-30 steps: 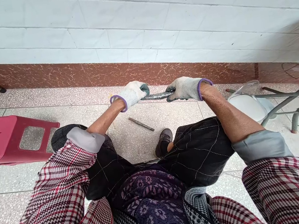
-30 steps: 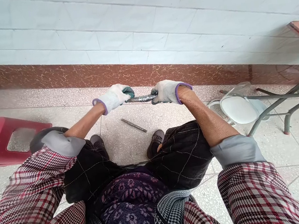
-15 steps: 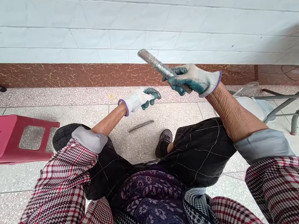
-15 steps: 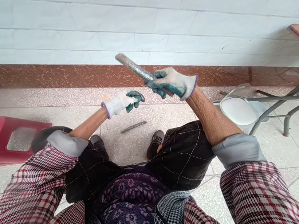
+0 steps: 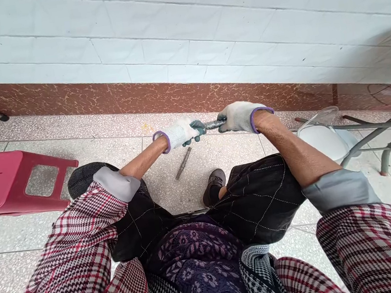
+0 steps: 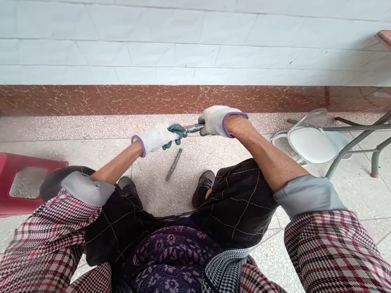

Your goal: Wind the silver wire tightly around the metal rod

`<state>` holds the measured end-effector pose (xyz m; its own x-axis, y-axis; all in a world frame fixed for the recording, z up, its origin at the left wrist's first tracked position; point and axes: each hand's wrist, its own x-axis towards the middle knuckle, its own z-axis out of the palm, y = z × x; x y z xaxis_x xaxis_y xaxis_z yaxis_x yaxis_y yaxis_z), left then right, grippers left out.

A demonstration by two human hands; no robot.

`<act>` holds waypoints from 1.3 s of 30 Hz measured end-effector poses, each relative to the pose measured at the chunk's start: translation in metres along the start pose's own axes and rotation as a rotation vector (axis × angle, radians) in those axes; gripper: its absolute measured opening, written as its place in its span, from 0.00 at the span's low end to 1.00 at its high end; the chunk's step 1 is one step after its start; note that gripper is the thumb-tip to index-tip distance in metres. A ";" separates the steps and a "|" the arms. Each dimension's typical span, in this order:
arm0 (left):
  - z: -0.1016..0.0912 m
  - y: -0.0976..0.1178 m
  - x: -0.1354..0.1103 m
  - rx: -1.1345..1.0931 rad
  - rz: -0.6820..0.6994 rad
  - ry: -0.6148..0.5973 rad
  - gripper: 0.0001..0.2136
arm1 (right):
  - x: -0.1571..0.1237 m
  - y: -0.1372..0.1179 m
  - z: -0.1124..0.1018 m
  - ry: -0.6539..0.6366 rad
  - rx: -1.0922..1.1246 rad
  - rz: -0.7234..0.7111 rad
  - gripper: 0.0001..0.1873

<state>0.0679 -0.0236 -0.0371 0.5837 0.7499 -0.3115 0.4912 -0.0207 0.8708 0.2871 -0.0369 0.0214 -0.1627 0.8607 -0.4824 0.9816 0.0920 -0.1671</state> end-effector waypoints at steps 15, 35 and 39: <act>-0.013 0.009 0.004 0.388 0.211 0.061 0.07 | -0.005 -0.004 -0.010 0.120 -0.245 0.146 0.23; -0.018 0.042 0.002 0.622 0.263 0.185 0.15 | -0.007 0.008 -0.022 0.060 -0.211 0.158 0.25; -0.026 0.050 0.009 0.644 0.224 0.201 0.16 | -0.007 0.014 -0.020 0.070 -0.151 0.171 0.24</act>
<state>0.0813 -0.0001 0.0138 0.6149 0.7883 -0.0212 0.6944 -0.5286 0.4882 0.3038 -0.0315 0.0391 0.0089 0.9025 -0.4306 0.9989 0.0113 0.0445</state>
